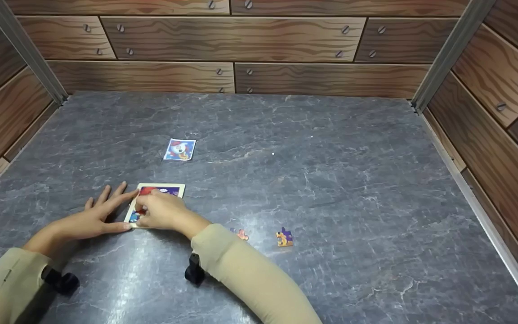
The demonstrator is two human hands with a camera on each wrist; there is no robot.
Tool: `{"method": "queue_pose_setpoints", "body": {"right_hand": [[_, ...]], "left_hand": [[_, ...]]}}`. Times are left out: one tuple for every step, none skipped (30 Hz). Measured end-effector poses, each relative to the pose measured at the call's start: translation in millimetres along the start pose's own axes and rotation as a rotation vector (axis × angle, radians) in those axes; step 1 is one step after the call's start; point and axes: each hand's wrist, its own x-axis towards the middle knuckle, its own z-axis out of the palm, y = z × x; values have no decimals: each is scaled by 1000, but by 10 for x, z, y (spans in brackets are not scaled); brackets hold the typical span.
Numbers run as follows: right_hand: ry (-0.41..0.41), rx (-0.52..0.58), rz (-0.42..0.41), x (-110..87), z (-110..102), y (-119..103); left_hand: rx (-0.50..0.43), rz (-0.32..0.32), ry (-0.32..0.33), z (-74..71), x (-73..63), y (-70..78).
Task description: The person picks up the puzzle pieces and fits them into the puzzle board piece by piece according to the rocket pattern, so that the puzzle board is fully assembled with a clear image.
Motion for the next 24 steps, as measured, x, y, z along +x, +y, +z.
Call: {"method": "queue_pose_setpoints", "body": {"right_hand": [[1, 0, 3, 4, -1, -3], [2, 1, 8, 8, -3, -7], [3, 2, 12, 13, -3, -9], [6, 2, 16, 18, -3, -11], [8, 4, 19, 22, -2, -12], [12, 8, 18, 26, -2, -11], [15, 17, 16, 29, 0, -9], [14, 29, 14, 29, 2, -8], [13, 46, 7, 28, 6, -8], [10, 61, -1, 22, 6, -6], [8, 78, -12, 15, 6, -6], [7, 97, -24, 5, 3, -8], [7, 116, -35, -6, 0, -11], [13, 131, -50, -17, -6, -13], [24, 144, -66, -29, -16, -14], [36, 154, -79, -42, -30, -15], [51, 163, -93, -56, -45, -12], [68, 174, -107, -70, -61, -8], [80, 184, -116, -84, -75, 0], [91, 196, -123, -100, -92, 9], [98, 211, -128, -117, -109, 18], [104, 224, -129, -136, -129, 27], [109, 237, -129, -155, -148, 36], [113, 251, -126, -173, -166, 44]], "left_hand": [[1, -1, -1, -4, 0, 1], [2, -2, -2, -7, 2, 2], [1, -2, -3, -9, 2, 3], [0, -2, -2, -10, 1, 2], [-2, -2, -1, -9, -1, 0], [-5, -3, 0, -7, -2, -2], [-8, -3, 1, -3, -3, -5], [-11, -5, 1, 3, -8, -7], [-12, -8, 1, 10, -17, -11], [-12, -12, -1, 19, -24, -14], [-11, -16, -3, 27, -31, -17], [-10, -20, -4, 34, -39, -19], [-9, -23, -4, 39, -47, -20], [-7, -24, -1, 42, -51, -19], [-4, -23, 3, 42, -52, -16], [-2, -20, 8, 40, -48, -12], [1, -17, 12, 37, -43, -8], [3, -13, 15, 32, -37, -3], [6, -9, 15, 27, -30, 2], [9, -6, 14, 21, -23, 7], [11, -5, 13, 15, -18, 11], [11, -3, 11, 10, -14, 14], [12, -2, 9, 5, -12, 15], [14, -2, 10, 0, -10, 16]]}}
